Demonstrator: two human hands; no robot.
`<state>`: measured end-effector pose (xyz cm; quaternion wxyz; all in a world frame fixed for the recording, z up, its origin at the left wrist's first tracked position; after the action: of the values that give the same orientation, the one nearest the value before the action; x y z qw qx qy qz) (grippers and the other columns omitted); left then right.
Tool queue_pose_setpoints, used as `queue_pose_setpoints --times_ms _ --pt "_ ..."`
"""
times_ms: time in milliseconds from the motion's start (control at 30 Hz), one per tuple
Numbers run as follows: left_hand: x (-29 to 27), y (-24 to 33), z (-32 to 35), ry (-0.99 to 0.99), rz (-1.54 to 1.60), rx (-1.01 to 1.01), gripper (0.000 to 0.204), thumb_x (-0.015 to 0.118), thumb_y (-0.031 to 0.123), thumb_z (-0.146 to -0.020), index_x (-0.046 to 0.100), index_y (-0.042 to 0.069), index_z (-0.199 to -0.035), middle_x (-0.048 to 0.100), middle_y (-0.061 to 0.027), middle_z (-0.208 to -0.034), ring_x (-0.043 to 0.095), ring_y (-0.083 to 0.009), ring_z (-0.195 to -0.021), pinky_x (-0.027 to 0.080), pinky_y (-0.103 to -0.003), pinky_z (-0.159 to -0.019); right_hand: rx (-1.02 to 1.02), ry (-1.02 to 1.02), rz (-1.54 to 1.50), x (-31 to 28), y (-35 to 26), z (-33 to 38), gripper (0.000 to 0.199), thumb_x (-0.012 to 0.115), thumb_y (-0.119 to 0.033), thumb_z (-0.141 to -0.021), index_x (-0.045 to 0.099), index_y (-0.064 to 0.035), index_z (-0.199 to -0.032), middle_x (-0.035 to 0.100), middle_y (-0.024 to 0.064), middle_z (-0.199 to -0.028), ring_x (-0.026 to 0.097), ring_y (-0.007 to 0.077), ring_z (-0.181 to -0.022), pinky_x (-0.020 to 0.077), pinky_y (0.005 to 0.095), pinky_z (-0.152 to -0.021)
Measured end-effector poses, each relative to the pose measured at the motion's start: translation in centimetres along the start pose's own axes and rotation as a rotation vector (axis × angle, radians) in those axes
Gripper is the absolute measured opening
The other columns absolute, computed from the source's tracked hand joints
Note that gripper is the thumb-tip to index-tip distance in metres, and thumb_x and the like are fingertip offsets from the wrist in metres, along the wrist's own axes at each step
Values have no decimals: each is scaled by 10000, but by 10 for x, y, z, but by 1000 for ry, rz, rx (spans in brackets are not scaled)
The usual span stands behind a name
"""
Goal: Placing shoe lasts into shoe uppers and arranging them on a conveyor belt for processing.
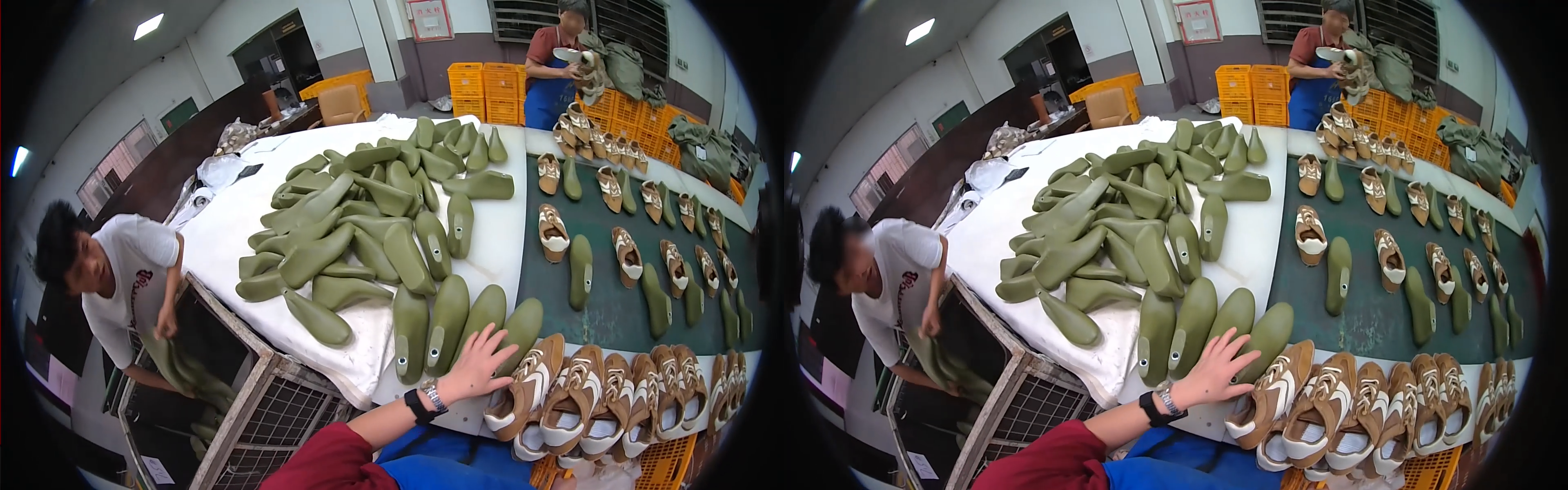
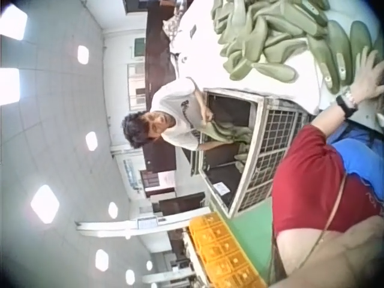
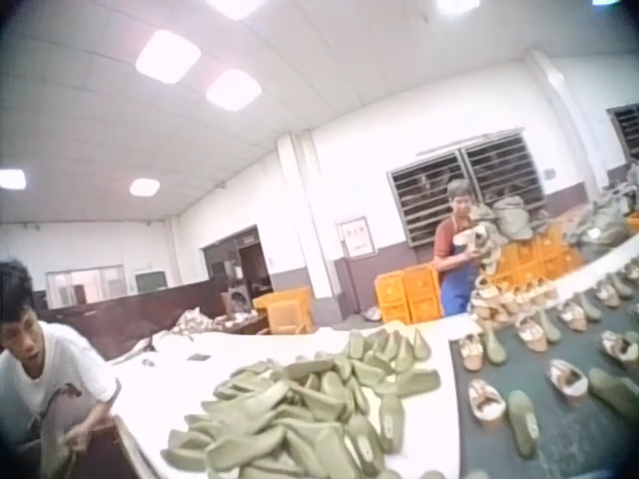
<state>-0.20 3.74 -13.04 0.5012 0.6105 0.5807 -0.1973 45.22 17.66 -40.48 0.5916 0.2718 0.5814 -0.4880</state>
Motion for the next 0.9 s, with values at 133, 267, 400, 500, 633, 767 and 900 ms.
queue_pose_setpoints --times_ms 133,267,400,500,633,767,900 --pt "16 -9 -7 -81 -188 -71 589 613 443 -775 483 148 -1268 534 -144 -1199 388 -354 -1223 250 -564 -1003 17 -18 -43 1 1 -5 381 591 -325 -821 595 9 -1003 633 224 -855 621 362 -739 500 420 -637" --pt "19 -13 -10 -102 -196 -88 559 614 408 -780 488 143 -1256 563 -123 -1147 430 -318 -1183 261 -545 -996 46 -48 -81 -2 -5 -8 409 585 -344 -829 585 22 -1011 627 234 -855 619 370 -737 500 424 -637" --pt "18 -13 -8 -73 -194 -84 525 612 372 -779 501 134 -1234 583 -97 -1078 487 -257 -1105 277 -510 -989 23 -15 -35 -13 -18 -2 439 582 -360 -826 585 45 -995 620 252 -863 615 379 -733 499 436 -637" --pt "17 -10 -8 -62 -190 -81 518 614 363 -776 506 129 -1225 584 -92 -1061 501 -241 -1079 285 -496 -986 46 -7 -16 -8 -13 1 444 586 -370 -819 593 42 -986 622 251 -864 614 375 -745 498 445 -644" --pt "15 -8 -4 -48 -198 -86 511 616 358 -772 512 126 -1215 586 -91 -1049 509 -240 -1065 290 -494 -980 97 -54 -12 -3 -12 -1 446 591 -352 -816 586 48 -1014 618 268 -890 609 396 -812 499 437 -697" --pt "19 -9 -8 -52 -169 -75 507 618 354 -767 517 120 -1206 588 -93 -1040 513 -242 -1060 290 -494 -978 107 4 -172 -7 -10 2 410 590 -289 -810 582 61 -1023 608 297 -906 594 434 -879 493 442 -740" --pt "18 -10 -11 -22 -186 -75 487 613 352 -758 535 113 -1176 592 -94 -1032 515 -244 -1049 286 -494 -974 327 41 -277 -6 -23 -9 268 608 -184 -745 632 42 -887 616 286 -804 588 449 -845 470 478 -707"
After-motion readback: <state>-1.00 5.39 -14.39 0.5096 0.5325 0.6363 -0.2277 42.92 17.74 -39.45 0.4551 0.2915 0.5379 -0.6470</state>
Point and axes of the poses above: each hand's wrist, its own z-axis away from the middle knuckle, its own x-axis out of the palm, y = z × x, the point moved 1 cm from there along -z, towards the middle knuckle
